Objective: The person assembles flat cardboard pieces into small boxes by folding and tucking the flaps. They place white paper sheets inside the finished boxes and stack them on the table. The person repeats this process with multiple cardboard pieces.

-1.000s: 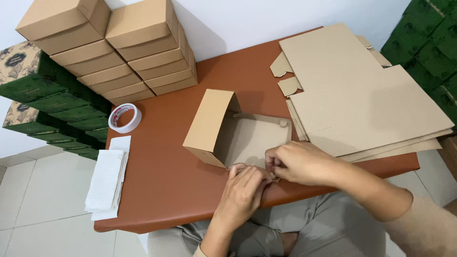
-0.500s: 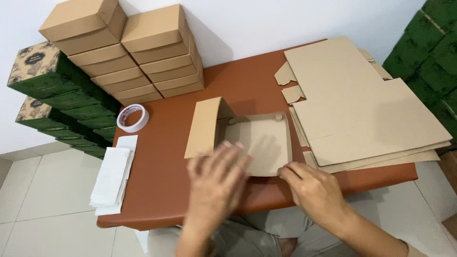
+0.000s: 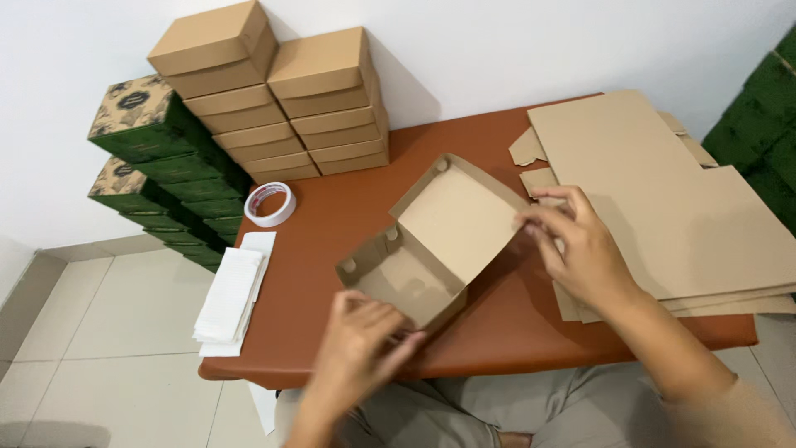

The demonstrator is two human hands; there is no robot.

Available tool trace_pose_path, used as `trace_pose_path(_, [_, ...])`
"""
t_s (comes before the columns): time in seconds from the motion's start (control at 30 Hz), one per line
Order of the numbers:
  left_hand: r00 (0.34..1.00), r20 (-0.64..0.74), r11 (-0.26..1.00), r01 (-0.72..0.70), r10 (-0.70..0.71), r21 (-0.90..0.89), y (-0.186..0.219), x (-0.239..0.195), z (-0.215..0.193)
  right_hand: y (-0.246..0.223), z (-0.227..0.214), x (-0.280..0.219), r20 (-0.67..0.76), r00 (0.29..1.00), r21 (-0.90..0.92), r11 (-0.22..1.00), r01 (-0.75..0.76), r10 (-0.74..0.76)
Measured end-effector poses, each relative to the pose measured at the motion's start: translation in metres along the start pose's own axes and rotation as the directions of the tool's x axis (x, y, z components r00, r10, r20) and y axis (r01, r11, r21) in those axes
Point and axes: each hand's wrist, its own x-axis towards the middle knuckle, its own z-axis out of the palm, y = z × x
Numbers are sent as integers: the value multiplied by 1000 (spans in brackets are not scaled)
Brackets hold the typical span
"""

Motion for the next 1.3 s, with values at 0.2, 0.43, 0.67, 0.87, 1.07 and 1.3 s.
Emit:
trace_pose_path(0.2, [933,-347,982,144,-95,120,35,9,75,-37,12,54,356,824,424,710,-563,440])
trace_pose_path(0.43, [884,-442,964,232,-154,129,34,23,89,-54,41,52,419,834,583,598,-550,359])
trace_pose_path(0.67, [838,-542,968,175,-52,177,-16,-30,37,-17,69,42,265,920,623,676,-393,290])
trace_pose_path(0.87, [715,-488,687,671,-501,279,-143,-110,-26,-27,65,38,192,945,575,750,-326,264])
trace_pose_path(1.07, [505,-329,417,857,-798,303,-150,-132,-49,-6,75,34,153,966,578,774,-258,208])
trace_pose_path(1.3, [430,-265,377,897,-863,230,-153,-131,-58,-7,73,32,173,949,590,744,-313,262])
